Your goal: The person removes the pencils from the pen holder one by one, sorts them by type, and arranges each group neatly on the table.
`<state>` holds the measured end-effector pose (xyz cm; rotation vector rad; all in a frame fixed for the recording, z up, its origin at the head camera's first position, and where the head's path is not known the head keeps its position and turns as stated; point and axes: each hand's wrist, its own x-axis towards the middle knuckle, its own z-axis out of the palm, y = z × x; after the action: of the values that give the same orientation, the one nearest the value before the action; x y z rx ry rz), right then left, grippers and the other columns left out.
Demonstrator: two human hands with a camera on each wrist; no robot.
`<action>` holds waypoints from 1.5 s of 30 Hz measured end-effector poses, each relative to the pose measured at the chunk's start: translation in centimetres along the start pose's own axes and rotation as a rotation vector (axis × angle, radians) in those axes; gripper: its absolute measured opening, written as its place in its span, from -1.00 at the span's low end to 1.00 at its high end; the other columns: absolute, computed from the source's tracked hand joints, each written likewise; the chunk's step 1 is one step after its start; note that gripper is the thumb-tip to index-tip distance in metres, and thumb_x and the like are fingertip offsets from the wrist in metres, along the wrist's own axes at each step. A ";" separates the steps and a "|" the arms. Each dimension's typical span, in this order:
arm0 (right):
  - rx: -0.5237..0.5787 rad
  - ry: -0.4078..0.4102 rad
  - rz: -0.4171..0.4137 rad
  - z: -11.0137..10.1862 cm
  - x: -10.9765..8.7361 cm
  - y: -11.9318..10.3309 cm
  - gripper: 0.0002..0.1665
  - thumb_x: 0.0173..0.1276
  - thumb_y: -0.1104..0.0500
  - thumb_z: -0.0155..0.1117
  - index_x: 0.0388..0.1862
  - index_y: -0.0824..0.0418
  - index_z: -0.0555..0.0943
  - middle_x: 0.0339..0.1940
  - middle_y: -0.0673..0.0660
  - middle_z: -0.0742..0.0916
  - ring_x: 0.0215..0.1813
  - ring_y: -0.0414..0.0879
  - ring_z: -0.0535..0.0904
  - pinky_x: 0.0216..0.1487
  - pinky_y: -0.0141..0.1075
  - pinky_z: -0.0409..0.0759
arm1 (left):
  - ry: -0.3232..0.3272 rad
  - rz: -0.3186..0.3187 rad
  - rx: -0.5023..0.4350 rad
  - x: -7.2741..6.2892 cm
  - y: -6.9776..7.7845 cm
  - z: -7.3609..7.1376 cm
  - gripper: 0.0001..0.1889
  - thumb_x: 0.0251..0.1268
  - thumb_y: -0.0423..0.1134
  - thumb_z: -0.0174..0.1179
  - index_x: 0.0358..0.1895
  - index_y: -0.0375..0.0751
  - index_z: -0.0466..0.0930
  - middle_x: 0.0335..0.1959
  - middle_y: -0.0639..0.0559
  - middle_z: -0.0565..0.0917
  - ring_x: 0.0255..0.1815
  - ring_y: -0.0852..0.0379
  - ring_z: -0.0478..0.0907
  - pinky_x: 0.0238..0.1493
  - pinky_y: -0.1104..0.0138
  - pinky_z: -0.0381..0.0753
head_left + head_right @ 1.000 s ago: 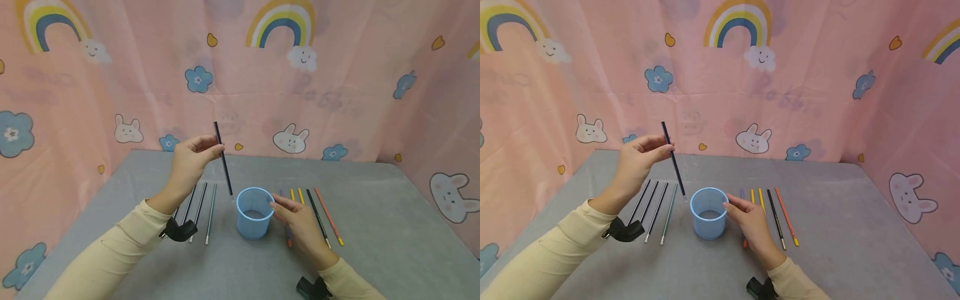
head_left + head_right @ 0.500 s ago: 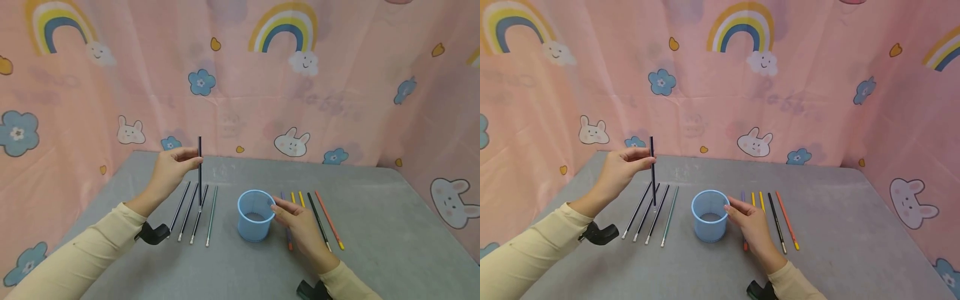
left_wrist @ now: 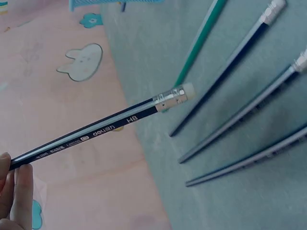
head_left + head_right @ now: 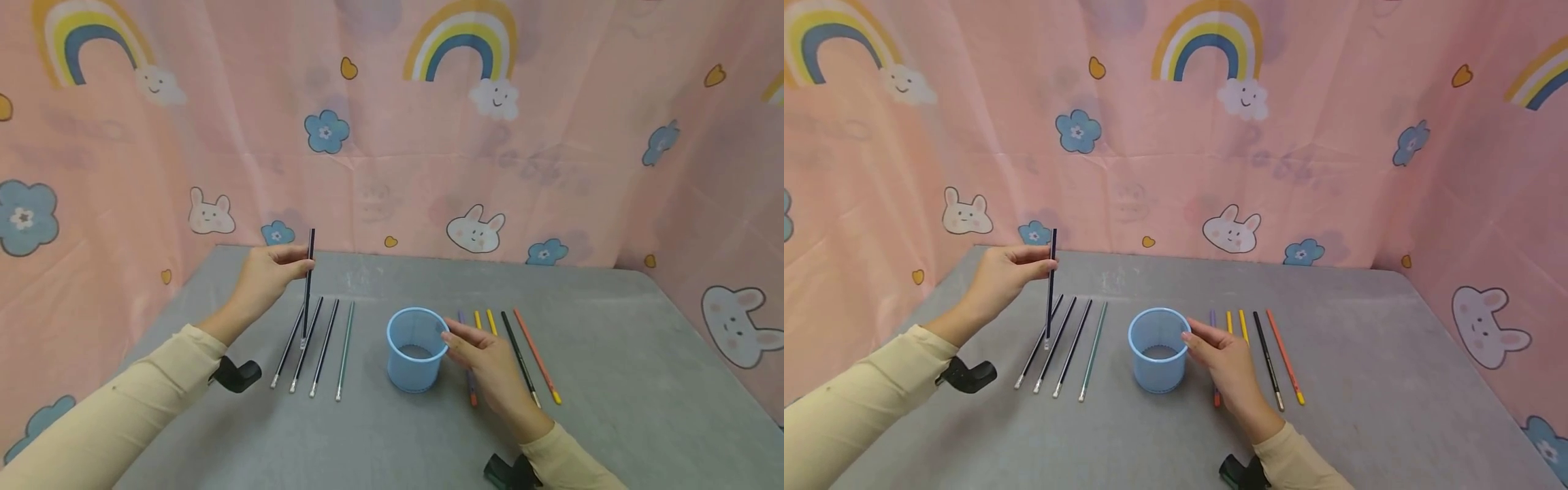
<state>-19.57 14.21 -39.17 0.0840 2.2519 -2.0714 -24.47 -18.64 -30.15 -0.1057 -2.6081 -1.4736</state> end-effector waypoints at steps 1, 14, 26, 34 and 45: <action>0.003 0.000 0.001 0.0 0.0 0.0 -0.51 0.41 0.16 0.31 0.28 0.30 0.57 0.26 0.24 0.66 0.03 -0.38 0.68 0.08 -0.36 0.69 | -0.003 -0.003 0.010 0.1 -0.2 -0.1 -0.59 0.38 -0.19 0.27 0.20 -0.32 0.61 0.07 -0.26 0.71 0.00 -0.03 0.74 0.24 0.05 0.64; 0.002 0.005 0.006 0.1 0.0 -0.1 -0.52 0.42 0.16 0.30 0.28 0.29 0.57 0.24 0.23 0.67 0.01 -0.40 0.68 0.09 -0.34 0.70 | -0.084 -0.092 0.050 1.2 -2.3 -0.8 -0.59 0.36 -0.22 0.28 0.19 -0.35 0.57 0.09 -0.30 0.70 0.00 -0.10 0.74 0.32 -0.07 0.54; 0.015 -0.004 0.015 0.1 0.0 0.0 -0.50 0.40 0.15 0.33 0.27 0.29 0.57 0.26 0.23 0.66 0.07 -0.36 0.67 0.10 -0.35 0.69 | -0.077 -0.150 0.091 1.7 -3.8 -1.3 -0.59 0.41 -0.21 0.22 0.23 -0.33 0.56 0.18 -0.30 0.64 0.13 -0.19 0.67 0.34 -0.06 0.53; -0.008 -0.014 0.003 -0.1 0.1 0.1 -0.48 0.40 0.13 0.33 0.28 0.29 0.57 0.26 0.23 0.66 0.09 -0.35 0.67 0.11 -0.33 0.68 | -0.074 -0.183 0.136 2.4 -5.1 -1.4 -0.60 0.42 -0.19 0.21 0.23 -0.31 0.57 0.18 -0.28 0.65 0.13 -0.19 0.67 0.36 -0.12 0.49; -0.003 -0.016 -0.038 0.0 0.0 0.2 -0.47 0.39 0.15 0.34 0.28 0.33 0.55 0.27 0.26 0.65 0.09 -0.37 0.66 0.08 -0.38 0.69 | -0.112 -0.263 0.208 2.6 -6.4 -1.0 -0.63 0.40 -0.22 0.23 0.16 -0.36 0.62 0.15 -0.30 0.66 0.02 -0.13 0.72 0.29 -0.07 0.56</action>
<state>-19.52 14.23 -39.35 0.0248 2.2649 -2.0791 -27.78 -22.83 -34.63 0.1902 -2.9422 -1.2890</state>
